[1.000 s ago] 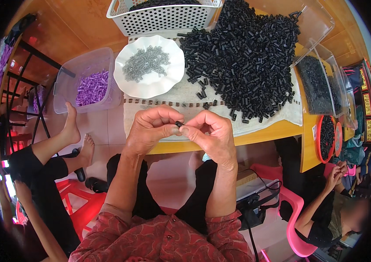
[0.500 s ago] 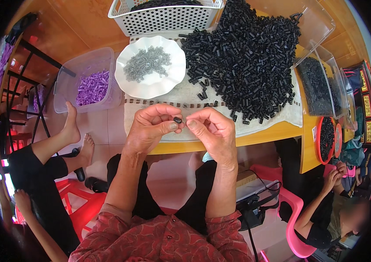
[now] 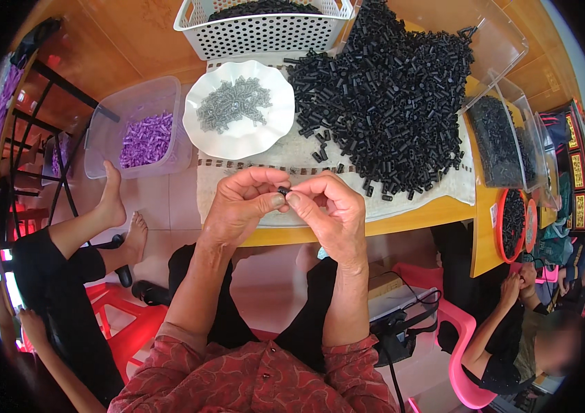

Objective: The person assembles small plastic components by taking springs and plastic pieces, inserting the springs into the plastic parts, and tossing the assembled pieces into a container.

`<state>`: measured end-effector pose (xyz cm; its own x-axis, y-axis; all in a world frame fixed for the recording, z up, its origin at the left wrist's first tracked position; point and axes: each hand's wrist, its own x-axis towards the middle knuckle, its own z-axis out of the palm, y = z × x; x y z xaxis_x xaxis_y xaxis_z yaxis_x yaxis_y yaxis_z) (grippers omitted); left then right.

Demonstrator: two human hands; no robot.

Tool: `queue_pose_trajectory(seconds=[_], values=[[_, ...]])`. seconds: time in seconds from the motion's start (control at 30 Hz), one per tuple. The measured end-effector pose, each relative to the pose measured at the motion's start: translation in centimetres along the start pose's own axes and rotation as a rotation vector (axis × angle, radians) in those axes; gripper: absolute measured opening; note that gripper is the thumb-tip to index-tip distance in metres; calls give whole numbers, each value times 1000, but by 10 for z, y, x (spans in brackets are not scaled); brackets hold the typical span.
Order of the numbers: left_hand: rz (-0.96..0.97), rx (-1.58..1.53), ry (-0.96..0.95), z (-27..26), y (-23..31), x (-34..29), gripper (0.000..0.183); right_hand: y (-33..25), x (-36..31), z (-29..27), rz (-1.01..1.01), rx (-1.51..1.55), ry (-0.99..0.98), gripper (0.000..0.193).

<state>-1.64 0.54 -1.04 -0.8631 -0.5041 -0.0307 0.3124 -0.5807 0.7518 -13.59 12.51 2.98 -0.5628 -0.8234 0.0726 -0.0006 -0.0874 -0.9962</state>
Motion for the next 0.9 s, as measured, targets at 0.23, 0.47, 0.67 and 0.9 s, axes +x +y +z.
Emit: queue_pose_trajectory(seconds=[0.23,0.47,0.67,0.9], values=[[-88,-196,23,7,-7,1,24,1,0,-3,-12,25,18,5],[-63,-189,38,3,-5,-1,21,3,1,-6,-1,-9,20,4],[-27,-225,172,0,5,0,19,4,3,-19,8,28,367,4],[0,-278,240,3,15,-3,22,9,7,-19,-33,-188,496,5]])
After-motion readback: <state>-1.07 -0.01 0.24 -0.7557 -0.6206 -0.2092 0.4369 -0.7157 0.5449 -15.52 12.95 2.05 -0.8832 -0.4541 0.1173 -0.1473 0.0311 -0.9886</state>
